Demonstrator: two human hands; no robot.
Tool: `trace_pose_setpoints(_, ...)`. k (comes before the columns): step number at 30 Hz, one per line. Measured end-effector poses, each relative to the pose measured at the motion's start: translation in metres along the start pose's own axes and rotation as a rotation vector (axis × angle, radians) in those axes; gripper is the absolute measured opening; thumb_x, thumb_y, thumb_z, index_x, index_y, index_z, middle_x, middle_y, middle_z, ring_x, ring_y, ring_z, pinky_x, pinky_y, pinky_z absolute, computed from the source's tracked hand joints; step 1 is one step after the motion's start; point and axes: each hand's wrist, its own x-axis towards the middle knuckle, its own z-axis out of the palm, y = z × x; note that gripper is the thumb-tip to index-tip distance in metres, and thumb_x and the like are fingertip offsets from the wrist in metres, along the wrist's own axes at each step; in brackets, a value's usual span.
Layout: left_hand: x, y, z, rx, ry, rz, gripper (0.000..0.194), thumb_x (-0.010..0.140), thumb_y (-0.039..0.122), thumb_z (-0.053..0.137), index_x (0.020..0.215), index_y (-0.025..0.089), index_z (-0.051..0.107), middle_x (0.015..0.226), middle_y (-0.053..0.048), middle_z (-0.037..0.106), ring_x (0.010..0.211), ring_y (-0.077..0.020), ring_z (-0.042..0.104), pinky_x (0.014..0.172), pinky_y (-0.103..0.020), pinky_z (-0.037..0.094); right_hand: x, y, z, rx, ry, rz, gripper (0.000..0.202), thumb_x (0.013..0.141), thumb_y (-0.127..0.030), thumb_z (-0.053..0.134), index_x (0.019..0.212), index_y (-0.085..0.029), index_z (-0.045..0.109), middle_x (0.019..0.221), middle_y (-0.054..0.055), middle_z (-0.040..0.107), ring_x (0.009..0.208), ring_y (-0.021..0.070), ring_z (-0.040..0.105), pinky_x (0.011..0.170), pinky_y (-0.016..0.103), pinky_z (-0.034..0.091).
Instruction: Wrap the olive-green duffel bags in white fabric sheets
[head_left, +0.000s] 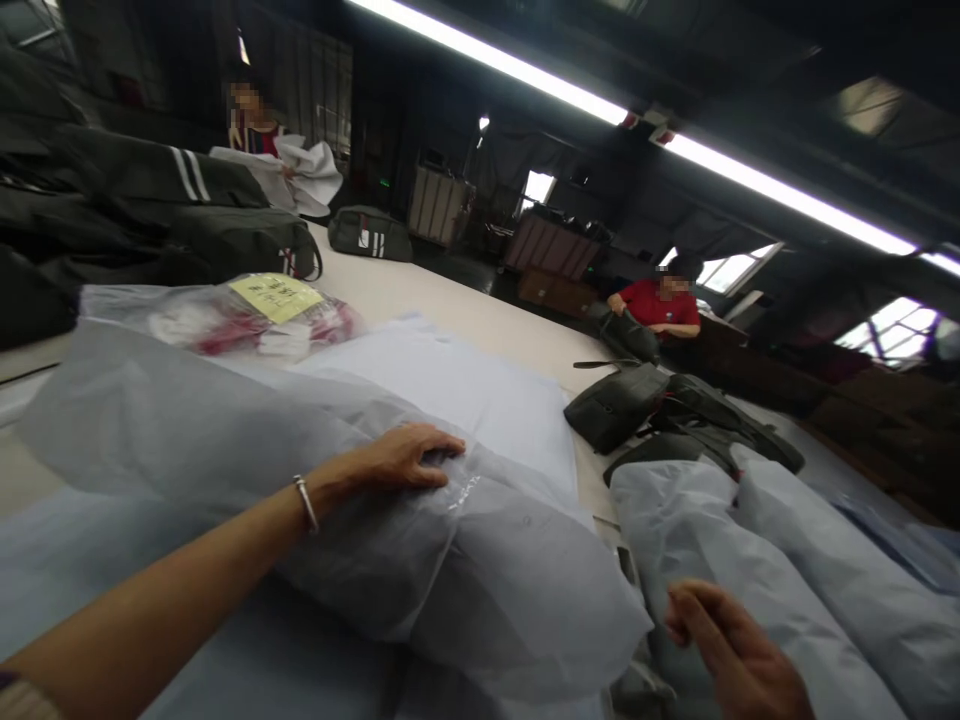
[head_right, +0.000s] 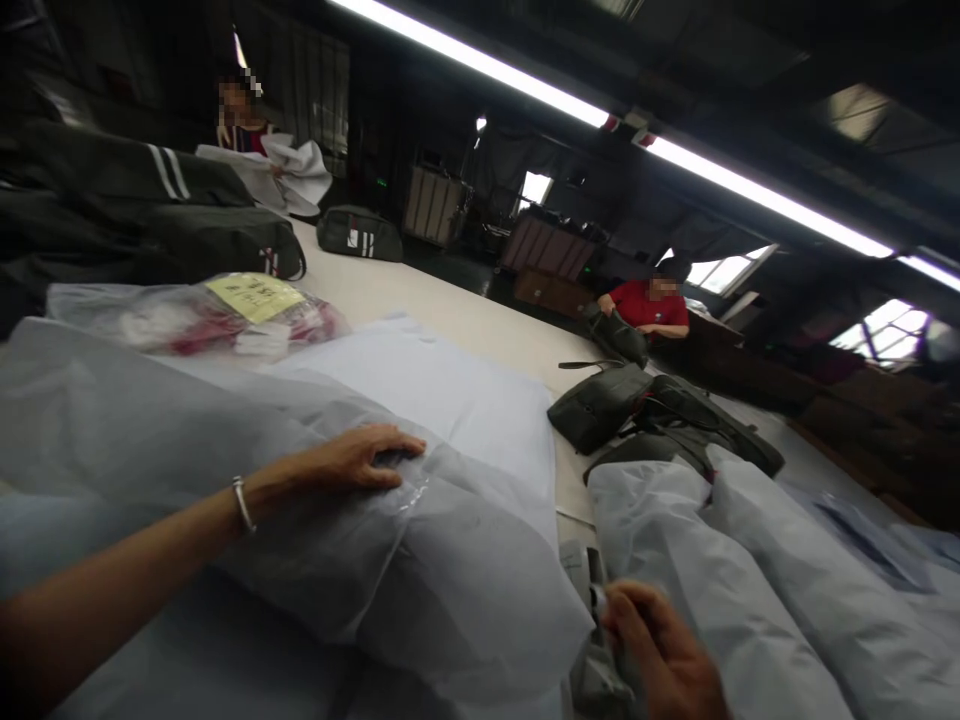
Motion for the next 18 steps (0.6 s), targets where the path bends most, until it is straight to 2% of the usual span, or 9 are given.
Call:
trace_pose_setpoints(1, -0.001, 0.001, 0.0, 0.001, -0.004, -0.005, 0.052, 0.076, 0.033, 0.066, 0.127, 0.029, 0.058, 0.119, -0.002, 0.065, 0.109, -0.0232, 0.059, 0.098, -0.032, 0.042, 0.006, -0.04, 0.011, 0.022, -0.12, -0.092, 0.037, 0.079, -0.06, 0.059, 0.081, -0.024, 0.065, 0.065, 0.002, 0.064, 0.064, 0.0188, 0.062, 0.063, 0.027, 0.054)
trace_pose_setpoints(3, -0.001, 0.003, 0.0, 0.005, -0.001, -0.012, 0.052, 0.076, 0.032, 0.065, 0.127, 0.029, 0.058, 0.118, -0.003, 0.065, 0.108, -0.0234, 0.059, 0.098, -0.033, 0.042, 0.019, -0.11, 0.041, -0.011, -0.437, -0.242, 0.032, 0.083, -0.052, 0.058, 0.082, -0.021, 0.066, 0.068, 0.002, 0.065, 0.065, 0.0164, 0.06, 0.063, 0.025, 0.051)
trace_pose_setpoints(4, -0.002, 0.004, 0.0, 0.007, 0.002, -0.011, 0.052, 0.076, 0.033, 0.065, 0.128, 0.028, 0.058, 0.118, -0.003, 0.065, 0.108, -0.0236, 0.059, 0.098, -0.033, 0.042, 0.027, -0.136, 0.059, -0.064, -0.591, -0.31, 0.027, 0.083, -0.046, 0.06, 0.078, -0.02, 0.066, 0.069, 0.001, 0.066, 0.066, 0.0151, 0.059, 0.064, 0.024, 0.05)
trace_pose_setpoints(6, -0.002, 0.005, 0.0, 0.017, 0.015, -0.004, 0.052, 0.076, 0.033, 0.064, 0.128, 0.029, 0.057, 0.118, -0.003, 0.066, 0.108, -0.0239, 0.059, 0.097, -0.034, 0.042, 0.047, -0.168, 0.096, -0.159, -0.796, -0.369, 0.019, 0.082, -0.037, 0.061, 0.076, -0.019, 0.067, 0.069, -0.001, 0.066, 0.065, 0.0126, 0.057, 0.061, 0.021, 0.046)
trace_pose_setpoints(8, -0.002, 0.006, 0.0, 0.029, 0.028, 0.003, 0.052, 0.076, 0.033, 0.064, 0.128, 0.03, 0.057, 0.116, -0.003, 0.066, 0.106, -0.024, 0.06, 0.096, -0.034, 0.043, 0.071, -0.178, 0.128, -0.273, -0.921, -0.359, 0.015, 0.079, -0.032, 0.062, 0.076, -0.018, 0.067, 0.066, -0.002, 0.065, 0.061, 0.0105, 0.055, 0.055, 0.019, 0.041)
trace_pose_setpoints(11, -0.002, 0.005, 0.001, 0.036, 0.046, 0.028, 0.052, 0.076, 0.034, 0.064, 0.128, 0.03, 0.057, 0.112, -0.002, 0.067, 0.102, -0.0237, 0.06, 0.094, -0.035, 0.043, 0.104, -0.173, 0.161, -0.474, -1.017, -0.326, 0.01, 0.072, -0.027, 0.065, 0.071, -0.017, 0.068, 0.061, -0.003, 0.063, 0.056, 0.0094, 0.054, 0.05, 0.018, 0.038)
trace_pose_setpoints(15, -0.001, 0.003, 0.003, 0.037, 0.054, 0.068, 0.052, 0.077, 0.035, 0.063, 0.129, 0.031, 0.056, 0.111, -0.001, 0.068, 0.101, -0.0234, 0.06, 0.093, -0.035, 0.042, 0.125, -0.171, 0.181, -0.565, -1.16, -0.264, 0.009, 0.066, -0.025, 0.066, 0.07, -0.018, 0.071, 0.056, -0.004, 0.062, 0.053, 0.0108, 0.056, 0.049, 0.019, 0.04)
trace_pose_setpoints(18, -0.002, 0.002, 0.003, 0.045, 0.047, 0.064, 0.052, 0.078, 0.036, 0.064, 0.129, 0.032, 0.055, 0.108, 0.0, 0.068, 0.099, -0.0235, 0.06, 0.092, -0.035, 0.043, 0.128, -0.177, 0.19, -0.657, -1.178, -0.347, 0.012, 0.066, -0.03, 0.069, 0.07, -0.019, 0.073, 0.051, -0.004, 0.06, 0.051, 0.013, 0.058, 0.05, 0.021, 0.041)
